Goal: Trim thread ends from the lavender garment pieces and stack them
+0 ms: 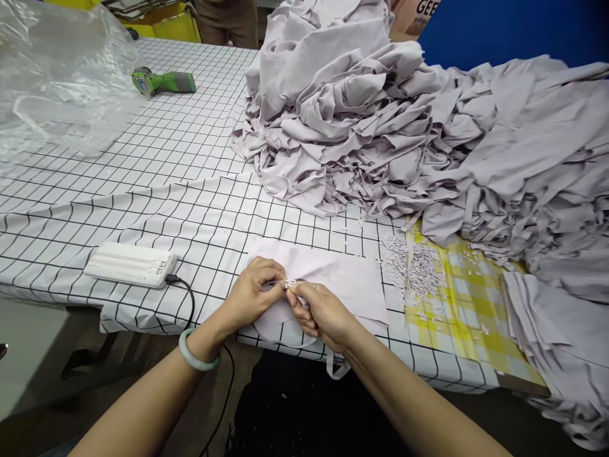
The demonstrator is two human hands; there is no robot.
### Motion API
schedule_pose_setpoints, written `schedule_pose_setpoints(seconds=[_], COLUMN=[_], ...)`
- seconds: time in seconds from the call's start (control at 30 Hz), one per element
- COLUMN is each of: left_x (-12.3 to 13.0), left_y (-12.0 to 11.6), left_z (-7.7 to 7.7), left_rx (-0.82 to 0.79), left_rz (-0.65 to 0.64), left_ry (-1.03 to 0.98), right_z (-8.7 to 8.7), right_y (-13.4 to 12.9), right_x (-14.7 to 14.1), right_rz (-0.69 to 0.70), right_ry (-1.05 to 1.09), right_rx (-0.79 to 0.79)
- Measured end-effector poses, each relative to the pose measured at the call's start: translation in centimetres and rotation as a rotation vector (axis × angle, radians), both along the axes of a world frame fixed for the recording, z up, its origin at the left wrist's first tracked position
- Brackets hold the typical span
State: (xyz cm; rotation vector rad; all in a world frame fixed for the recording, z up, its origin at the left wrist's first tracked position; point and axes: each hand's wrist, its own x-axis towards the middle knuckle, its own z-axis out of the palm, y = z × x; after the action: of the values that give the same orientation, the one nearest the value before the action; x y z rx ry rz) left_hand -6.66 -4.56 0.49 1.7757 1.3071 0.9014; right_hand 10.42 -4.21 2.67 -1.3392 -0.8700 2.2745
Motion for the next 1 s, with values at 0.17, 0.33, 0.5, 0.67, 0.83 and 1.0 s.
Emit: schedule_pose_setpoints(seconds=[0.17, 0.33, 0.5, 0.67, 0.83, 1.0], left_x=[0.2, 0.2, 0.2, 0.1, -0.1, -2.6], left_y=[0.1, 0.2, 0.1, 0.2, -0.2, -1.2], left_z=[0.5, 0.7, 0.5, 0.2, -0.6, 0.7], left_rx=[-0.054, -0.037, -0.014, 0.007, 0.112, 0.141], left_rz=[0.035, 0.015, 0.004, -0.013, 0.008, 0.022], left_ry=[-0.024, -0.003, 0.006, 0.027, 0.078, 0.209], right_z=[0.0, 0.1, 0.1, 0.1, 0.1, 2.0], right_y=[-0.5, -0.4, -0.5, 0.5, -1.3, -7.2], right_x=[-0.5, -0.5, -0.7, -0.5, -1.2, 1.2], right_rz=[-0.119, -0.098, -0.075, -0.01, -0.069, -0.04], right_ry=[-0.002, -0.005, -0.008, 0.058, 0.232, -0.007], right_rx=[0.022, 0.002, -0.024, -0.156, -0.366, 0.081])
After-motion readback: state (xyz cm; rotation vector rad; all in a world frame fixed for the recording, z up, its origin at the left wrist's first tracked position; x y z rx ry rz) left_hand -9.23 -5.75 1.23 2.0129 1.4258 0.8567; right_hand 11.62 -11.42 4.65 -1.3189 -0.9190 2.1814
